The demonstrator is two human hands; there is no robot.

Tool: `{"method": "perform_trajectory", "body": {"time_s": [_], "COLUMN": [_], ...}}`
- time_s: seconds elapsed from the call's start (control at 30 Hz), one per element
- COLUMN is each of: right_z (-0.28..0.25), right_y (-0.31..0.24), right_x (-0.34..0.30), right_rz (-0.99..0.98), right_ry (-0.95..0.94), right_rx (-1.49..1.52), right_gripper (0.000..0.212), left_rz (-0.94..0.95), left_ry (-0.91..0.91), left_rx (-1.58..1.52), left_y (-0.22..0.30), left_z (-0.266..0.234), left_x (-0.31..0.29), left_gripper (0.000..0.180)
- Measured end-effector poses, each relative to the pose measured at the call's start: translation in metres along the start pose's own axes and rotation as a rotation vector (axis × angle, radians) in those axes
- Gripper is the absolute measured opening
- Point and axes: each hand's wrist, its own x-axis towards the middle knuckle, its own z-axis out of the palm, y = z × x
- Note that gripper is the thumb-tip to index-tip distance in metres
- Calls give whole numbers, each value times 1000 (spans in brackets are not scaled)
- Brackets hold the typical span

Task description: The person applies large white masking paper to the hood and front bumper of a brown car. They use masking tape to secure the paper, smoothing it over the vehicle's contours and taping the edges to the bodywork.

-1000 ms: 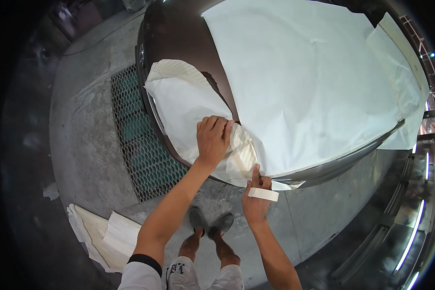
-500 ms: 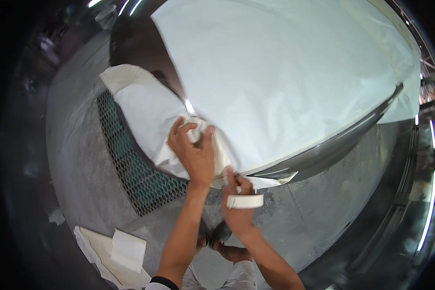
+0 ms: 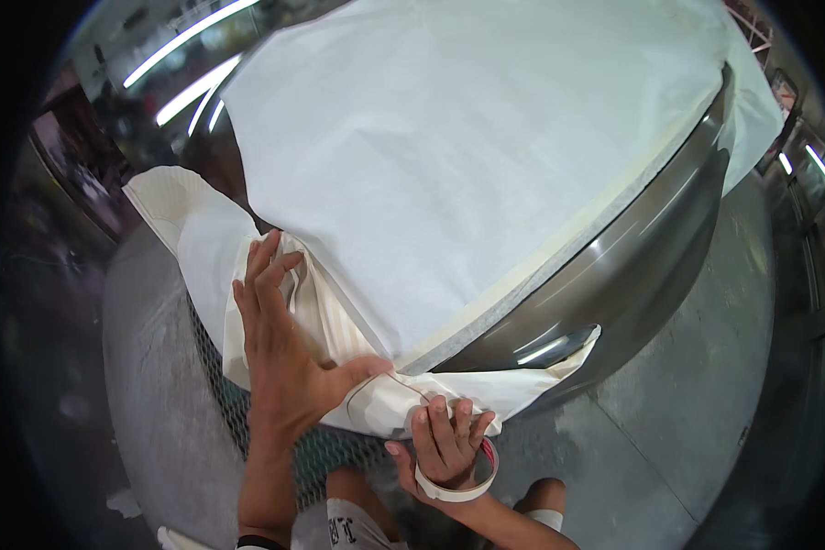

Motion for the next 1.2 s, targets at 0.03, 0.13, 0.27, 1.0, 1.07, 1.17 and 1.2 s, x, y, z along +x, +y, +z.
{"method": "perform_trajectory", "body": {"time_s": [0.03, 0.13, 0.27, 1.0, 1.07, 1.17, 1.2], "right_z": [7, 5, -5, -73, -66, -60, -60], "right_y": [4, -5, -5, 29, 30, 26, 25], "right_x": [1, 11, 11, 30, 33, 34, 34], "right_rz": [-3, 37, 1, 285, 284, 292, 289], "right_ry": [24, -17, -84, 78, 83, 72, 71], "right_rx": [-21, -10, -53, 165, 95, -63, -114], "right_gripper": [54, 55, 63, 74, 75, 76, 76], "left_rz": [16, 46, -23, -169, -179, -185, -183], "left_ry": [-42, -105, -152, -154, -166, -171, -172], "left_rx": [46, 124, 174, 164, 165, 154, 160], "left_y": [-1, -8, 0, 11, 15, 16, 16], "left_z": [-2, -10, -13, -2, -6, -8, -6], "left_x": [-1, -10, -11, -10, -9, -10, -10], "left_gripper": [110, 127, 131, 130, 127, 125, 125]}}
